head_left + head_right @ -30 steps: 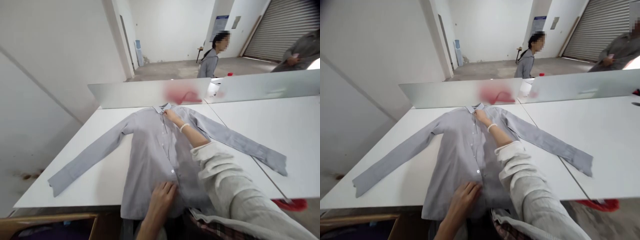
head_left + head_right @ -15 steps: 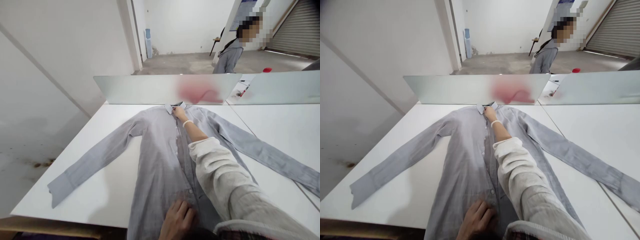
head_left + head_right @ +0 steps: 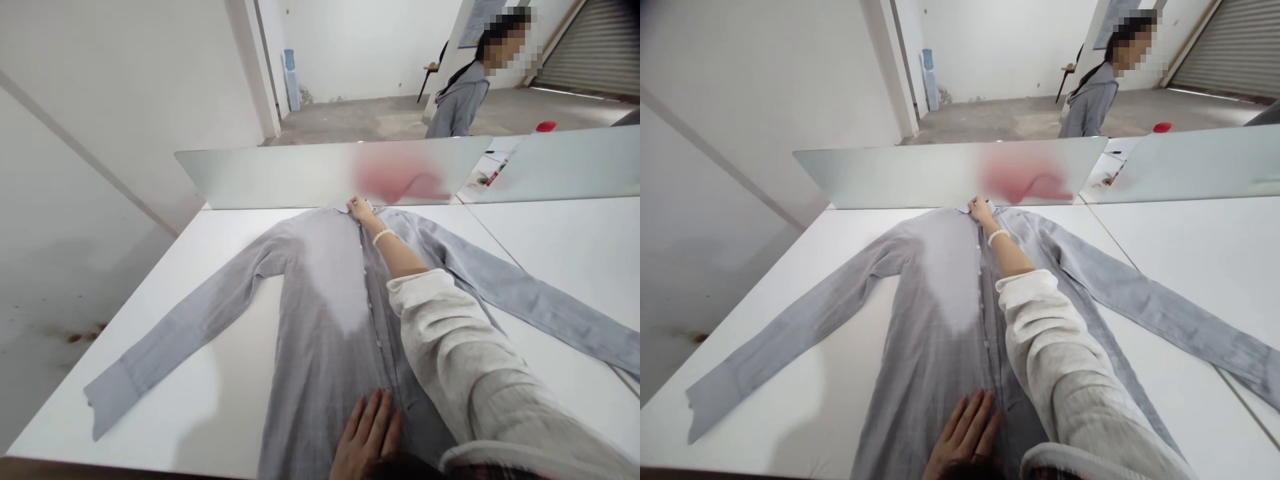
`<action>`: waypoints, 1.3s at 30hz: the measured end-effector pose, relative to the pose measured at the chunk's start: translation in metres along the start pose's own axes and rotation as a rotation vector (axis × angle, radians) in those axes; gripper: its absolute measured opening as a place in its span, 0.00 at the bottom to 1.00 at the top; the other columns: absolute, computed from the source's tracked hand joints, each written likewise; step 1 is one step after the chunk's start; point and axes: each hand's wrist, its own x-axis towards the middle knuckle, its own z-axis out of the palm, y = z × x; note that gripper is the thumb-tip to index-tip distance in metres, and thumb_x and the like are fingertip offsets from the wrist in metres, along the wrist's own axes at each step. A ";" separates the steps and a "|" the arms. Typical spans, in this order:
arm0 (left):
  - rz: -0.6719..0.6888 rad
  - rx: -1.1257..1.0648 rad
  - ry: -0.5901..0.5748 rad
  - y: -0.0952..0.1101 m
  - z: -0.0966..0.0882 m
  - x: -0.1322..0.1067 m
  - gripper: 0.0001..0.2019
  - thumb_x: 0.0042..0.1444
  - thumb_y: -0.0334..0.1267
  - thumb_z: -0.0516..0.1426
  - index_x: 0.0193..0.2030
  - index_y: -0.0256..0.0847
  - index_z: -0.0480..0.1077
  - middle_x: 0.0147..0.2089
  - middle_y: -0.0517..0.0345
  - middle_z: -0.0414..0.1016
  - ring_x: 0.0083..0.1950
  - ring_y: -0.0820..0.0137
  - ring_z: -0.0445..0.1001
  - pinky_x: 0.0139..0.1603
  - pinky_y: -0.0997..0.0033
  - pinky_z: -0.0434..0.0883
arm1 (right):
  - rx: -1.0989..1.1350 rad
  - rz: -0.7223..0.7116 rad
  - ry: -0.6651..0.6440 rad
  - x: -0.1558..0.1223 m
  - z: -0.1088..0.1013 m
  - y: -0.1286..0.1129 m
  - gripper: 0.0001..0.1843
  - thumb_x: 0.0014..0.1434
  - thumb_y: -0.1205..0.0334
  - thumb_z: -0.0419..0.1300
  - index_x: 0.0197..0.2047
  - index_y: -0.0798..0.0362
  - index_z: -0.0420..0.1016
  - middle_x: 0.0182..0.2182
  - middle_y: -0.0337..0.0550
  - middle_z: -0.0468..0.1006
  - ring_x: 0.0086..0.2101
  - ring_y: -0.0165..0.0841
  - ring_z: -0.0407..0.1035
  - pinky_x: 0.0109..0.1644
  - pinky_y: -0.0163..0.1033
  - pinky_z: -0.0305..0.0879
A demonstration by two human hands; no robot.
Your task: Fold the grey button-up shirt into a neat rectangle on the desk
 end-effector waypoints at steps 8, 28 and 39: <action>0.007 0.026 -0.082 -0.002 -0.004 -0.002 0.17 0.62 0.43 0.47 0.50 0.44 0.73 0.53 0.58 0.75 0.59 0.69 0.68 0.53 0.71 0.70 | 0.254 0.099 -0.406 -0.022 -0.018 0.015 0.29 0.51 0.68 0.64 0.56 0.54 0.62 0.24 0.33 0.64 0.21 0.23 0.59 0.28 0.31 0.67; -0.292 -0.207 -0.415 0.000 0.002 0.056 0.14 0.52 0.22 0.49 0.44 0.37 0.66 0.32 0.58 0.73 0.31 0.69 0.74 0.29 0.71 0.71 | 0.009 -0.190 -0.183 -0.040 -0.020 0.028 0.30 0.50 0.76 0.50 0.57 0.57 0.66 0.30 0.39 0.71 0.27 0.25 0.63 0.37 0.32 0.65; -0.137 -0.075 -0.402 0.000 0.004 0.048 0.20 0.62 0.38 0.50 0.60 0.36 0.60 0.56 0.44 0.69 0.58 0.57 0.67 0.51 0.54 0.70 | -0.199 -0.271 -0.017 -0.046 -0.010 0.032 0.25 0.57 0.71 0.51 0.58 0.59 0.65 0.53 0.55 0.69 0.53 0.37 0.62 0.59 0.42 0.55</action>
